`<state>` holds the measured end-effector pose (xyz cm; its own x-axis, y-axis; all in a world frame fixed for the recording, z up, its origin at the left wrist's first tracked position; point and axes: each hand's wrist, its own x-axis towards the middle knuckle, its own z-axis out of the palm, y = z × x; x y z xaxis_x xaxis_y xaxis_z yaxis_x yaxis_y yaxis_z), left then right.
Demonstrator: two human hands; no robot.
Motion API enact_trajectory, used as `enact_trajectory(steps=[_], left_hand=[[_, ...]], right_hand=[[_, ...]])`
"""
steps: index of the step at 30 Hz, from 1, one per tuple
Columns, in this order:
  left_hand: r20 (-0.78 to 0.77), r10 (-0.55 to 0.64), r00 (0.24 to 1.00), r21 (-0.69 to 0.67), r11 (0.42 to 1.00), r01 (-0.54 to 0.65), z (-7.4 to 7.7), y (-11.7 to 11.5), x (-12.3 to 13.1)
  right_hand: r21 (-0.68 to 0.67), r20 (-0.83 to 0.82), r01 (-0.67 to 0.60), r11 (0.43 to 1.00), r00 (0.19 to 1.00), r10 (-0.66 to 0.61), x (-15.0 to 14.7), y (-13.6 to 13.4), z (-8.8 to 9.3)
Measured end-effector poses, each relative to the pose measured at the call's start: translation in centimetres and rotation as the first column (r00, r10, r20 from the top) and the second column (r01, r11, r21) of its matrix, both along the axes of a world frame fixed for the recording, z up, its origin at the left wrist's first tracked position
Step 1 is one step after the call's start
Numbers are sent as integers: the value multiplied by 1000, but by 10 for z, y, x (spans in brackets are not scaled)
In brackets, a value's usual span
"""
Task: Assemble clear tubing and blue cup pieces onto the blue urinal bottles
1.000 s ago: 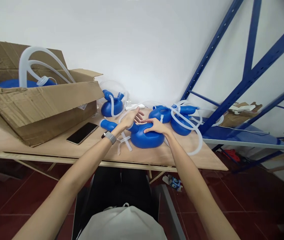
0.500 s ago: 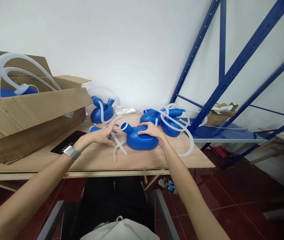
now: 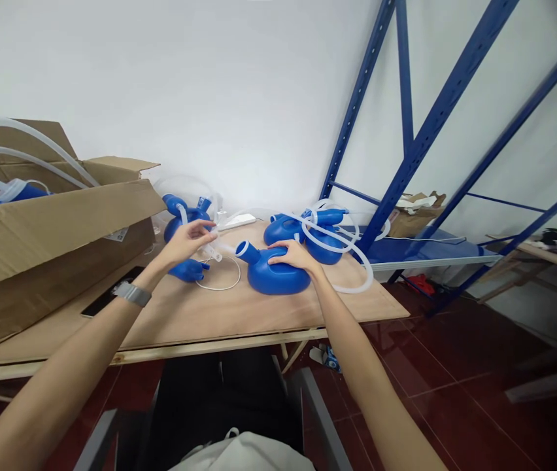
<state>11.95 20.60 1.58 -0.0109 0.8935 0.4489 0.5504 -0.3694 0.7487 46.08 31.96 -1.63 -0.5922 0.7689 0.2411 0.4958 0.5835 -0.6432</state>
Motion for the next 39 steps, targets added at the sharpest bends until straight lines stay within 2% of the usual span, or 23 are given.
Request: enact_trajectory(steps=[2, 5, 10, 14, 17, 21, 23, 31, 36, 39], left_hand=[[-23, 95, 995, 81, 992, -93, 5, 3, 1], [-109, 157, 982, 154, 978, -139, 0, 4, 17], [-237, 155, 959, 185, 976, -112, -13, 12, 67], [-325, 277, 904, 158, 959, -237, -12, 22, 95], [-450, 265, 853, 94, 964, -250, -7, 29, 96], [-647, 92, 757, 44, 996, -83, 1, 38, 88], [-698, 33, 715, 15, 999, -32, 5, 41, 89], [-735, 138, 663, 64, 989, -134, 8, 40, 116], [-754, 104, 649, 13, 990, -143, 11, 42, 112], [-768, 48, 639, 24, 999, -46, 11, 46, 102]], right_hand=[[5, 2, 6, 1000, 1000, -6, -1, -1, 1], [14, 4, 13, 1000, 1000, -13, -1, -3, 2], [46, 33, 38, 998, 999, -39, -1, -9, 5], [105, 73, 62, 993, 995, -70, 1, -13, 5], [105, 77, 52, 993, 995, -60, -1, -16, 5], [74, 75, 21, 997, 997, -27, -5, -18, 6], [70, 83, 15, 997, 996, -21, -7, -19, 7], [64, 51, -2, 998, 999, -1, -7, -21, 5], [-92, 18, -5, 996, 1000, 7, -9, -17, 8], [-140, 18, -8, 990, 1000, 10, -11, -13, 11]])
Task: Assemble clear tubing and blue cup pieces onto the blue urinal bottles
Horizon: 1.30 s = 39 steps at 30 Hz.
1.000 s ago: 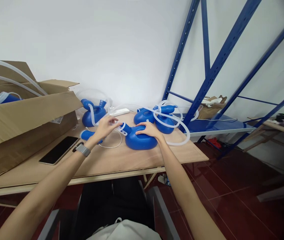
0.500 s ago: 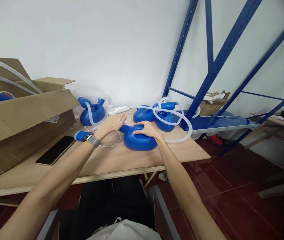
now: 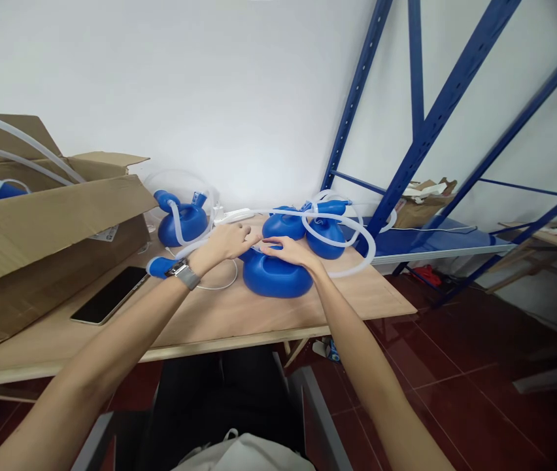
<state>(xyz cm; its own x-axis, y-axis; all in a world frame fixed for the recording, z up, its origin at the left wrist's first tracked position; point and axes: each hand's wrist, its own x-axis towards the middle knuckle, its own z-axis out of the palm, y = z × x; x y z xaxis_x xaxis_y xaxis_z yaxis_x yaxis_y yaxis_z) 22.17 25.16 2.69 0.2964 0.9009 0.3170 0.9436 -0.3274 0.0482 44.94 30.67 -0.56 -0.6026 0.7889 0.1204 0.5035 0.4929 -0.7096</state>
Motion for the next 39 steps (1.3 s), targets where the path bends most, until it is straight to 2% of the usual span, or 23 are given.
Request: enact_trajectory(steps=[3, 7, 10, 17, 20, 24, 30, 34, 39], left_hand=[[38, -169, 985, 2, 986, 169, -3, 2, -9], [129, -223, 966, -48, 972, 231, -10, 5, -14], [136, -218, 967, -26, 974, 223, -15, 8, -14], [171, -203, 964, 13, 979, 204, -24, 14, -14], [182, -212, 960, 13, 977, 214, -25, 16, -14], [194, -211, 958, 11, 977, 213, -26, 17, -14], [202, -213, 956, 14, 977, 214, -26, 17, -14], [219, -199, 955, 22, 980, 199, -27, 19, -14], [255, -182, 950, 31, 983, 180, -28, 18, -12]], right_hand=[[25, 66, 34, 999, 997, -35, -4, 2, 3], [65, 160, 108, 992, 980, -117, -12, 1, 6], [89, 174, 122, 989, 975, -136, -13, -1, 8], [11, 154, 38, 999, 987, -39, -6, -6, 12], [-7, 136, 76, 997, 988, -74, -6, -9, 13], [78, 237, 140, 987, 959, -154, -13, -10, 18], [-136, 316, 147, 980, 944, -98, -20, -7, 29], [-161, 312, 173, 972, 943, -117, -22, -6, 30], [-194, 298, 131, 972, 952, -68, -22, -5, 27]])
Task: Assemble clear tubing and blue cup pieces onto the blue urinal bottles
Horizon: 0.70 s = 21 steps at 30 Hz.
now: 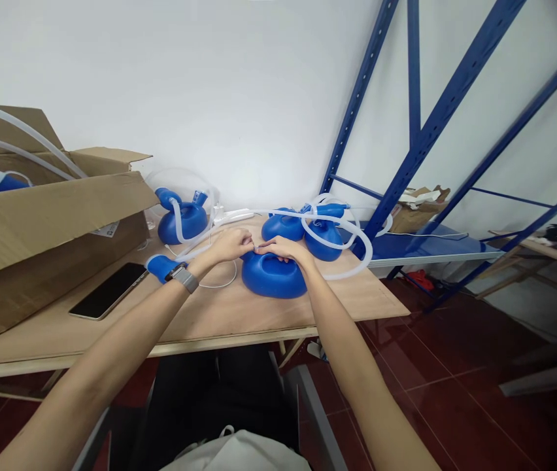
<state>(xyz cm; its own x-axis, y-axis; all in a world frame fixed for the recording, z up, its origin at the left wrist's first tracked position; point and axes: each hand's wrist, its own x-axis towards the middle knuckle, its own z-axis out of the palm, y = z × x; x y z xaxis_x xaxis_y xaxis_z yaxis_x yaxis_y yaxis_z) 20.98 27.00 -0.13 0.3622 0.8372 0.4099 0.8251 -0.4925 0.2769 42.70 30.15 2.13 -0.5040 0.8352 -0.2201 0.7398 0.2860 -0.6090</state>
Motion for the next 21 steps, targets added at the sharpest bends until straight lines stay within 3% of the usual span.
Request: enact_trajectory(steps=[9, 13, 15, 17, 19, 21], left_hand=[[45, -26, 999, -7, 1000, 27, 9, -10, 4], [27, 27, 999, 154, 988, -30, 19, -34, -7], [-5, 97, 995, 266, 960, -92, 17, -55, -25], [-39, 195, 980, 277, 944, -177, 7, -79, -55], [-117, 268, 956, 162, 955, -248, -7, -99, -91], [-226, 206, 952, 13, 978, -209, -22, -114, -128]], right_hand=[[0, -15, 10, 1000, 1000, -10, -1, 6, -6], [61, -15, 17, 998, 1000, -17, 2, 3, -6], [90, -54, 42, 995, 998, -37, 4, 2, -8], [107, -96, 51, 993, 995, -41, 5, 1, -10], [112, -133, 35, 993, 991, -20, 7, 1, -12], [110, -161, 5, 994, 987, 13, 9, 2, -13]])
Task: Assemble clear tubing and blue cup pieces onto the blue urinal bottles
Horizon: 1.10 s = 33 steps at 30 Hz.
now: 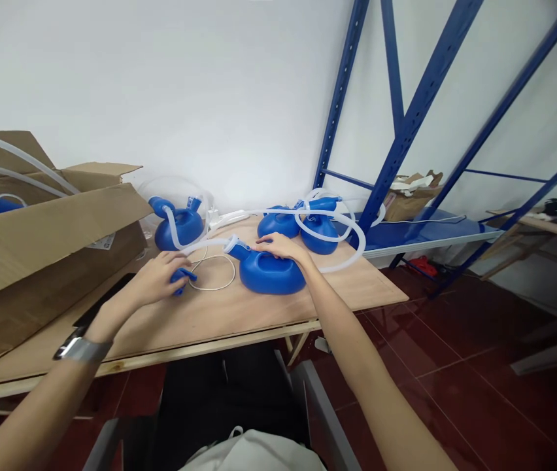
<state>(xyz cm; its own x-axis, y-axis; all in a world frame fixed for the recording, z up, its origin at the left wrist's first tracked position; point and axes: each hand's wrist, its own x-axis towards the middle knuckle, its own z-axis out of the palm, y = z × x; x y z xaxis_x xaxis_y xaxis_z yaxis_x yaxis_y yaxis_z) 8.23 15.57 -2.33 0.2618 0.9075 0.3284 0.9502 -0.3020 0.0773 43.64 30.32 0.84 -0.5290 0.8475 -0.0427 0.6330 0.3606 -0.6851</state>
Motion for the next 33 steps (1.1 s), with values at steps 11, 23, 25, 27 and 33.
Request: enact_trajectory(steps=[11, 23, 25, 27, 33], left_hand=[[3, 49, 999, -158, 986, -48, -21, -3, -84], [139, 23, 990, -32, 999, -19, -8, -11, -50], [293, 5, 956, -11, 1000, -2, -3, -24, -36], [439, -28, 898, 33, 999, 15, 2, -35, -18], [489, -158, 858, 195, 978, 69, -1, -29, 54]], right_hand=[[125, -158, -64, 990, 984, 84, 10, -1, -11], [250, -526, 426, 869, 813, -247, 25, 13, -17], [242, -521, 432, 869, 813, -259, 54, 11, -24], [272, -371, 329, 904, 903, -217, 86, 5, -37], [331, 106, -20, 943, 994, -16, 132, -20, -77]])
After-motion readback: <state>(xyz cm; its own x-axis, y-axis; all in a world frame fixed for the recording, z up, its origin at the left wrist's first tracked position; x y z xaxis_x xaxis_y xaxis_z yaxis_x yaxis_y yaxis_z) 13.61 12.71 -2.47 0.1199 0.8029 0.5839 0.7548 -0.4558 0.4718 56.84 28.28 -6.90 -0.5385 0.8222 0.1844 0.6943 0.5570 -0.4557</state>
